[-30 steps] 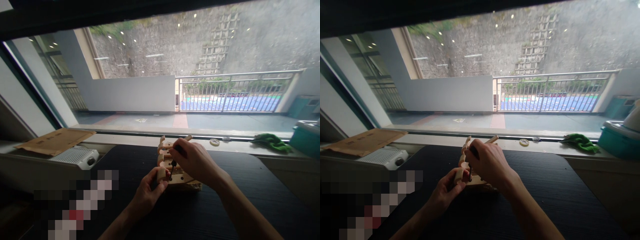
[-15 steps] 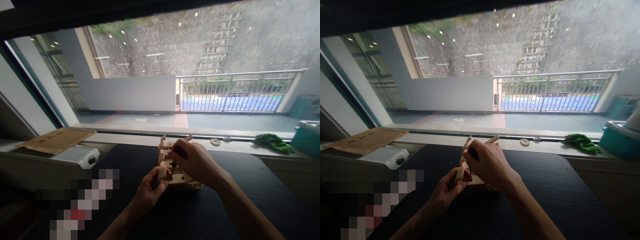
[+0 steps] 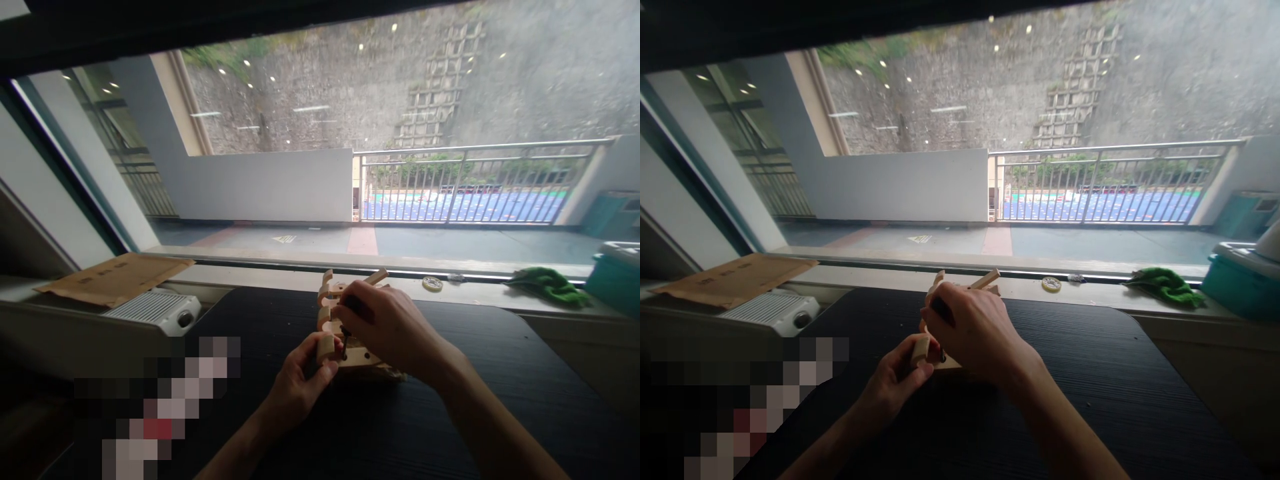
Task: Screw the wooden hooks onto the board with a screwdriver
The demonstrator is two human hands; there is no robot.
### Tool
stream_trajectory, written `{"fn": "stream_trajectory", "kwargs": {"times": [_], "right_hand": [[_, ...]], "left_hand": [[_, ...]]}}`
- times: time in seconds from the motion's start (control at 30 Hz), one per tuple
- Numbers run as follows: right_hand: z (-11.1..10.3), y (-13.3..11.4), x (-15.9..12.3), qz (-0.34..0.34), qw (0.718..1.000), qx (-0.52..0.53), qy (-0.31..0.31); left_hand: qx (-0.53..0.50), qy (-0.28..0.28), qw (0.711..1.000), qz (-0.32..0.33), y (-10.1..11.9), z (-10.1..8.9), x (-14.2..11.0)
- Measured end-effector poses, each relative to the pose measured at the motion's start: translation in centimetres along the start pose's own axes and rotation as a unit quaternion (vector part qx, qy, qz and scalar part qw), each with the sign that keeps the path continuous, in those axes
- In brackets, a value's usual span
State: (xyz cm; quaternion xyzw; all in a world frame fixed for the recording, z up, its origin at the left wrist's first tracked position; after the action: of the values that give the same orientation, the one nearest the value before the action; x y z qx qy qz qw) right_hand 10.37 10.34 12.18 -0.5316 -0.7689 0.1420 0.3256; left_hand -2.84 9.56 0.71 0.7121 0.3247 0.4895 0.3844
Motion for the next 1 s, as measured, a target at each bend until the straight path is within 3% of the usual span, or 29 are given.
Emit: {"fn": "stream_trajectory", "kwargs": {"times": [0.3,0.67,1.0], "right_hand": [[0.0,1.0,0.3,0.029,0.999,-0.018,0.026],[-0.1,0.0,0.0,-0.008,1.000,-0.001,0.023],[0.0,0.2,0.1,0.004,0.999,-0.009,0.040]], "left_hand": [[-0.009,0.004,1.000,-0.001,-0.3,-0.1,0.0],[-0.011,-0.006,1.000,0.001,-0.2,0.0,-0.2],[-0.005,-0.005,1.000,-0.006,-0.2,0.1,0.0]]}}
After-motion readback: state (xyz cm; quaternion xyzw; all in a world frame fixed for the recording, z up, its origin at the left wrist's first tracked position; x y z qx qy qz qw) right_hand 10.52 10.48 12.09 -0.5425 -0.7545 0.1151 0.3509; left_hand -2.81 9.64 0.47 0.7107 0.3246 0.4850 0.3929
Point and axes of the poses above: each hand's wrist, its own x-axis towards the middle knuckle, its own z-axis out of the palm, y = z × x, the point moved 7 cm from there along x, towards the middle knuckle, and after that the axes turned 15 degrees about z, right-handed, at the moved point
